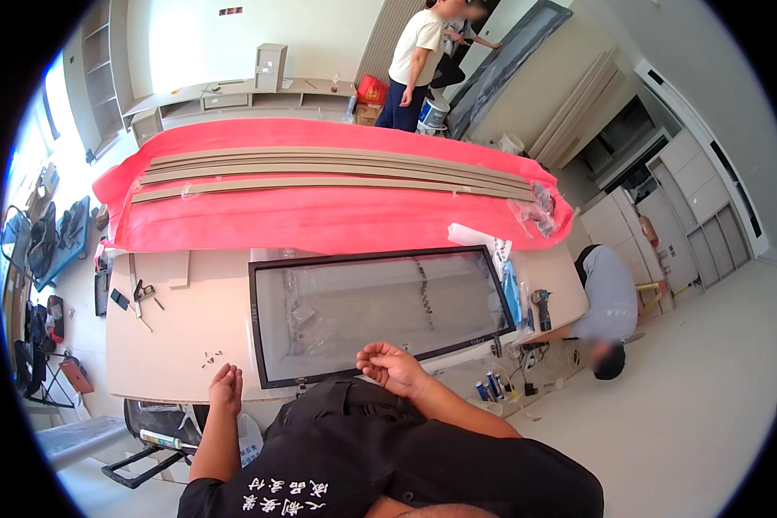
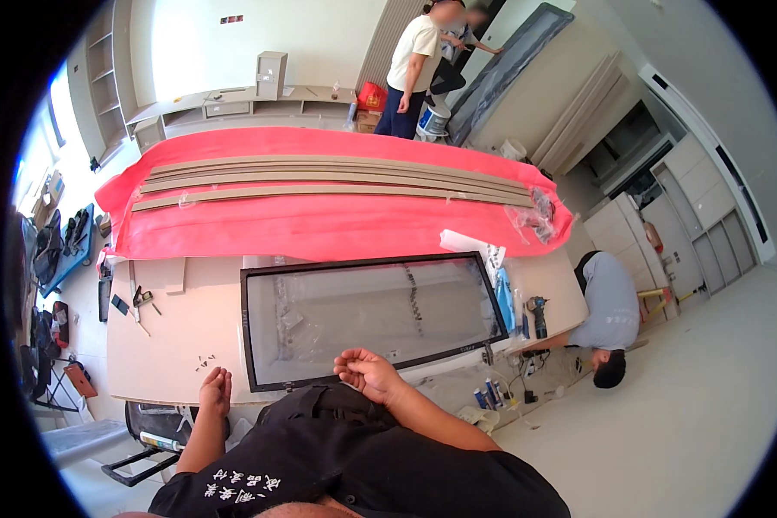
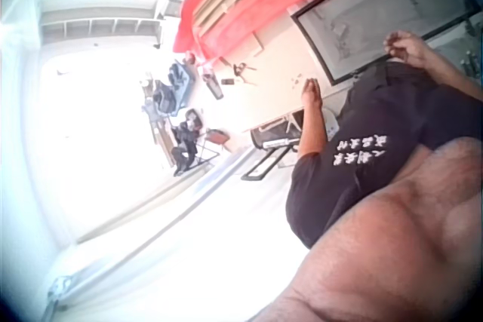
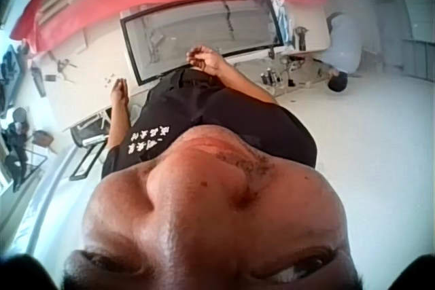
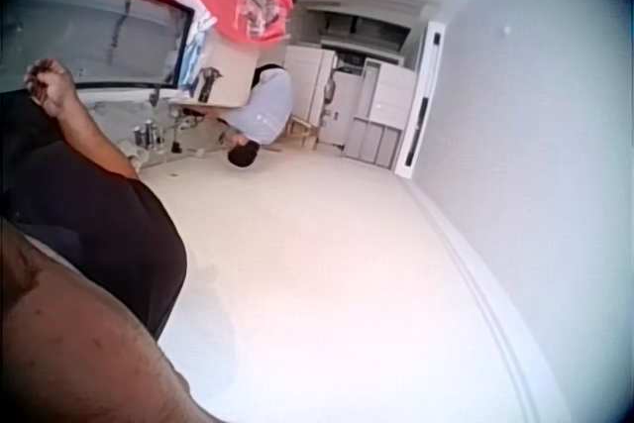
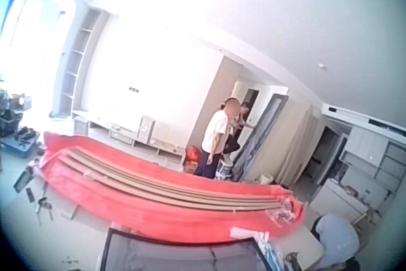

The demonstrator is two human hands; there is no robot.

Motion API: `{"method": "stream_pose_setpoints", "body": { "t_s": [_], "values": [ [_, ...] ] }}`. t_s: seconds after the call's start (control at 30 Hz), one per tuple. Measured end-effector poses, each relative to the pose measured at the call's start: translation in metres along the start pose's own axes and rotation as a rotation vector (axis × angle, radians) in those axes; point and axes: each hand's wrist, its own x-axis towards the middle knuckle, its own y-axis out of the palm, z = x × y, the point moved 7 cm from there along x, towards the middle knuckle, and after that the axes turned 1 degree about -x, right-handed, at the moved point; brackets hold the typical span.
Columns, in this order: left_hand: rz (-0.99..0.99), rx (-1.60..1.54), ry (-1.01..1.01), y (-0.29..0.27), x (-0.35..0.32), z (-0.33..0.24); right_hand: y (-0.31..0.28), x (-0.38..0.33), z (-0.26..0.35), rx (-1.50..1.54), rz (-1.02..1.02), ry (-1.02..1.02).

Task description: The person removes plastic film from a glass pane, places a black metal frame over it, and uses an electric screwdriver to attach metal hardware components.

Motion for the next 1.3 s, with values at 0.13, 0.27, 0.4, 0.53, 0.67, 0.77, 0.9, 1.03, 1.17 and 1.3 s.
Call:
{"method": "stream_pose_setpoints", "body": {
  "t_s": [0.13,0.27,0.4,0.53,0.67,0.77,0.9,1.03,1.17,1.3],
  "values": [
    [0.009,0.025,0.002,-0.009,0.005,0.0,-0.003,0.001,-0.001,0.012,0.005,-0.006],
    [-0.023,0.023,0.01,-0.017,0.015,0.003,-0.005,0.003,0.001,0.015,-0.007,-0.008],
    [-0.029,-0.119,-0.017,-0.035,0.043,0.007,0.0,0.002,0.004,0.013,-0.016,-0.008],
    [0.129,-0.113,0.221,-0.093,0.087,-0.009,-0.005,0.012,-0.002,0.022,0.152,0.025],
    [-0.184,-0.013,0.17,-0.058,0.049,-0.029,-0.015,-0.006,-0.004,-0.027,-0.071,-0.036],
    [-0.266,0.008,0.183,-0.069,0.032,-0.032,-0.015,-0.01,-0.003,-0.055,-0.086,-0.003],
    [-0.327,-0.113,0.13,-0.067,0.04,-0.03,-0.013,-0.012,0.001,-0.091,-0.089,0.024],
    [-0.256,-0.217,0.163,-0.05,0.047,-0.033,-0.01,-0.012,0.006,-0.108,-0.094,0.025],
    [-0.191,-0.239,0.206,-0.04,0.046,-0.046,-0.016,-0.014,0.007,-0.111,-0.105,0.022],
    [-0.129,-0.281,0.194,-0.045,0.047,-0.048,-0.016,-0.014,0.007,-0.103,-0.1,0.01]
  ]
}}
